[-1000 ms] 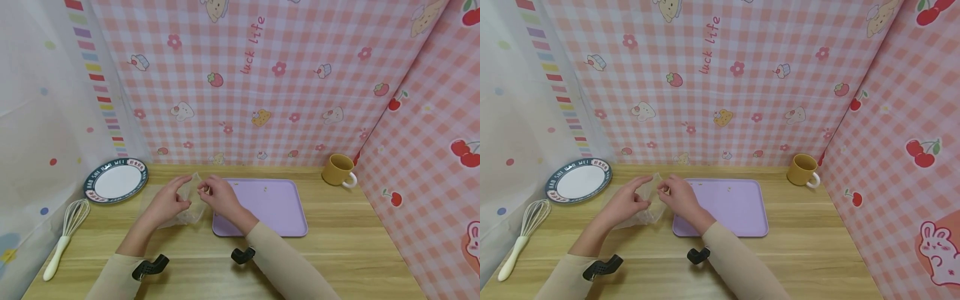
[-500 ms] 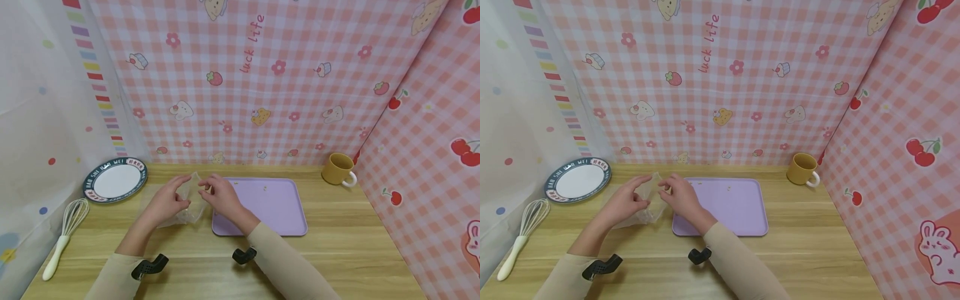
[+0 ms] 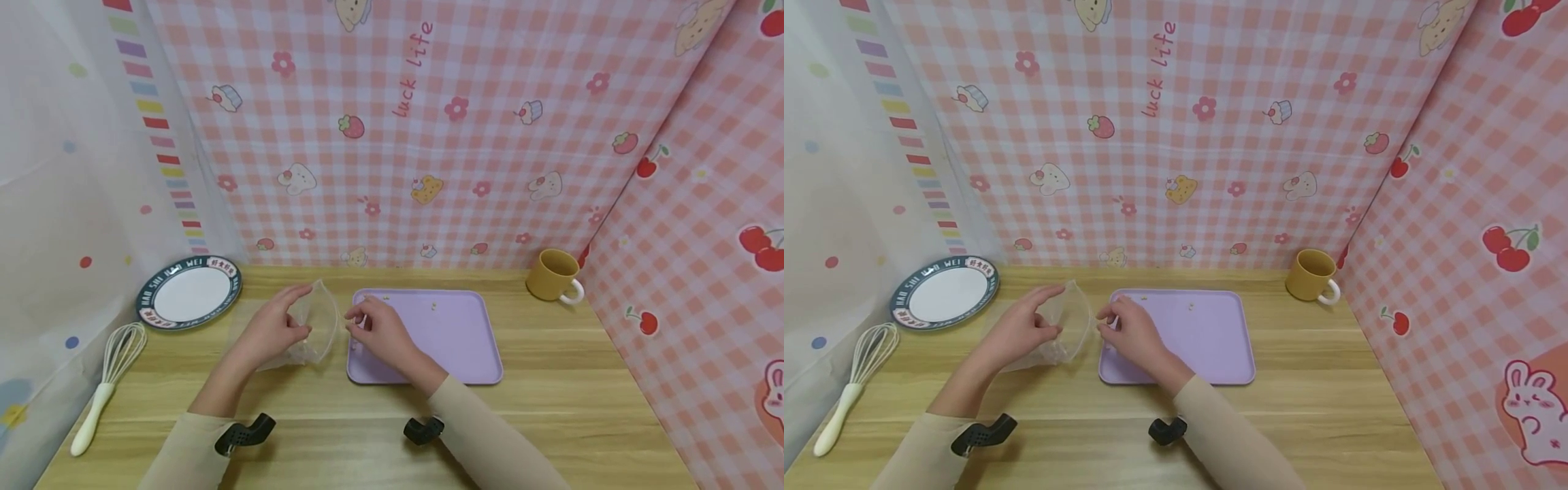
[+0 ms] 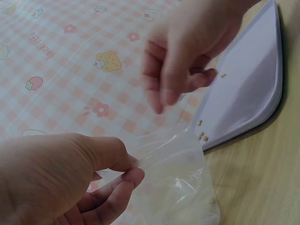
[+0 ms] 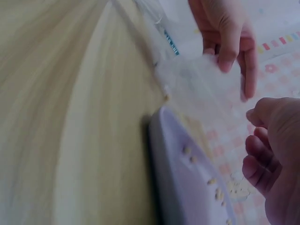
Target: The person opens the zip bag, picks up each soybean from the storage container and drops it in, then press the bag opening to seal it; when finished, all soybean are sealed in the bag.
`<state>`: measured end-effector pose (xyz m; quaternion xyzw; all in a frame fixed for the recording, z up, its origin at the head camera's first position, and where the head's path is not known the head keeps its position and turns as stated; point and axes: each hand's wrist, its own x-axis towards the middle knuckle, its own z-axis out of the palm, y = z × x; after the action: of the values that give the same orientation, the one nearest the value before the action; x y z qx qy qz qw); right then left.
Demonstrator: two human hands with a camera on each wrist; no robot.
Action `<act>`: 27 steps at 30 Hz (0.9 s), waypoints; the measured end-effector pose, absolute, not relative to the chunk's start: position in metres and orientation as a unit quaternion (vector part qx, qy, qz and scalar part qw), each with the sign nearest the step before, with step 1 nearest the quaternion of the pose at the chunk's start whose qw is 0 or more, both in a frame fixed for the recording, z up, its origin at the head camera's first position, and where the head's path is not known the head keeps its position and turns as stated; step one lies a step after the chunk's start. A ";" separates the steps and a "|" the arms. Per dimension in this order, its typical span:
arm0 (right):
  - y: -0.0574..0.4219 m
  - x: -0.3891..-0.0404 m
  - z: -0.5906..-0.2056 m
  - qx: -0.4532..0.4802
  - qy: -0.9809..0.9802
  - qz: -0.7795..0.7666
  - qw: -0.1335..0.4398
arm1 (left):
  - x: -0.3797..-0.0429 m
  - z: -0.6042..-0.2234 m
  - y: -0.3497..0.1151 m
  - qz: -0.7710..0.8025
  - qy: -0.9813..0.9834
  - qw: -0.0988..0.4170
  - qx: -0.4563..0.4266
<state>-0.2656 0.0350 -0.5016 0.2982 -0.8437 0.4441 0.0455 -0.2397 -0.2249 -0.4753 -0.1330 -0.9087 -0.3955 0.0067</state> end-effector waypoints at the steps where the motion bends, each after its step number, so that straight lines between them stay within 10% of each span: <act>1: 0.038 -0.265 -0.504 0.297 -0.848 0.438 0.035 | -0.240 -0.475 -0.225 -0.396 -0.909 0.006 -0.133; 9: 0.051 -0.269 -0.525 0.309 -0.872 0.374 -0.068 | -0.239 -0.474 -0.226 -0.397 -0.908 -0.001 -0.133; 27: 0.051 -0.277 -0.535 0.295 -0.886 0.353 -0.060 | -0.238 -0.474 -0.224 -0.391 -0.910 -0.002 -0.136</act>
<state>-0.2771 0.0506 -0.5349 0.2950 -0.8859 0.3530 -0.0597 -0.2377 -0.2241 -0.4741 -0.1356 -0.9105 -0.3907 -0.0018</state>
